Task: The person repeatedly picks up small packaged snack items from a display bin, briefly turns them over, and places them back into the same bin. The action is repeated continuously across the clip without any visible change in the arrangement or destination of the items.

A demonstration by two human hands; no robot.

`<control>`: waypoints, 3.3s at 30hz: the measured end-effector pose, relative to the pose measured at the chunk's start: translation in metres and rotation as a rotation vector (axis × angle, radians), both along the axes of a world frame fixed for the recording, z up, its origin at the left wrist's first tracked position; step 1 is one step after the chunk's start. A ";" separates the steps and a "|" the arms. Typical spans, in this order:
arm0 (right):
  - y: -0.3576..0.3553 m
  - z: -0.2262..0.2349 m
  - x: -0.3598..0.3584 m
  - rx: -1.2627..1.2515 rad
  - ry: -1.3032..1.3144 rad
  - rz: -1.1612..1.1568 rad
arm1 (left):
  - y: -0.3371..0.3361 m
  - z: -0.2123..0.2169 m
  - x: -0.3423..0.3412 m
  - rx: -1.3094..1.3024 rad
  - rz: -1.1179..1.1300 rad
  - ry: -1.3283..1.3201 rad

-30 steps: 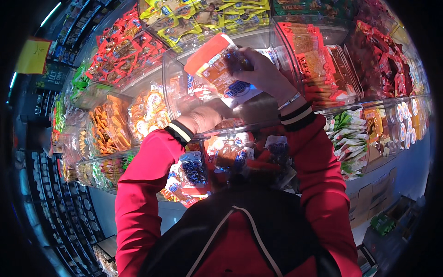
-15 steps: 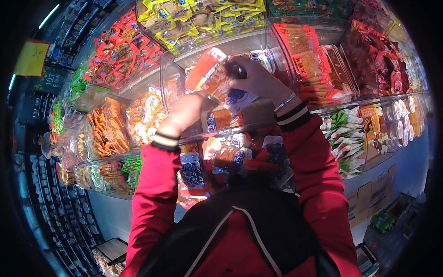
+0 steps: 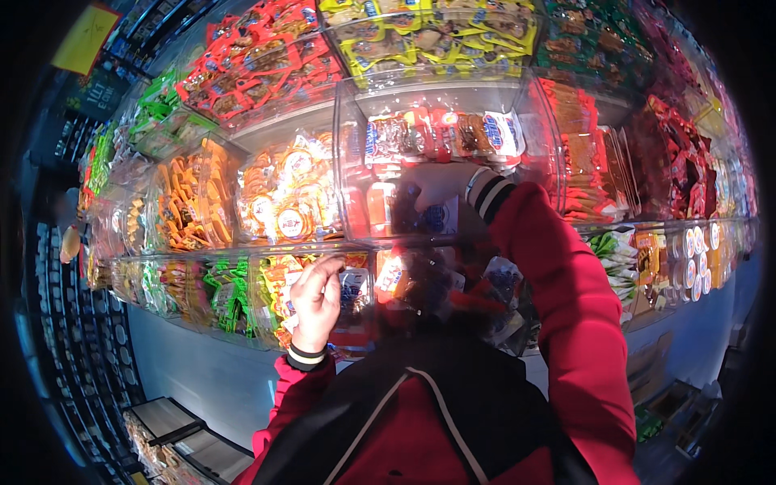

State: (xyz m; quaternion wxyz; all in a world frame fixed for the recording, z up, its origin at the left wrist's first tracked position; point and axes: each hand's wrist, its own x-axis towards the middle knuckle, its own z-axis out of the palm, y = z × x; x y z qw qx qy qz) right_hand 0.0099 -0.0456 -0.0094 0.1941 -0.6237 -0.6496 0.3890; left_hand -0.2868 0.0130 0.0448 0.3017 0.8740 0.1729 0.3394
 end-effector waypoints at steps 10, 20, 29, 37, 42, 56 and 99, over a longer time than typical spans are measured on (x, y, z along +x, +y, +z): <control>0.017 -0.021 -0.015 -0.169 -0.138 0.038 | -0.015 -0.025 -0.021 -0.240 -0.029 0.028; -0.014 0.054 -0.024 0.067 0.001 -0.097 | -0.025 -0.032 -0.042 -0.181 -0.037 0.045; -0.128 0.106 -0.065 0.152 0.320 -0.491 | -0.039 -0.056 -0.051 -0.061 -0.054 0.209; -0.199 0.008 -0.134 0.265 -0.519 -0.484 | -0.045 -0.058 0.003 0.255 -0.534 0.469; -0.213 -0.009 -0.157 0.261 -0.575 -0.653 | -0.057 -0.062 0.032 0.634 -0.567 0.655; -0.238 -0.062 -0.181 0.352 -0.383 -1.241 | -0.048 -0.072 0.009 0.389 -0.514 0.355; -0.129 0.044 -0.179 0.744 0.081 -1.275 | -0.085 -0.019 0.029 -1.325 -0.414 -0.096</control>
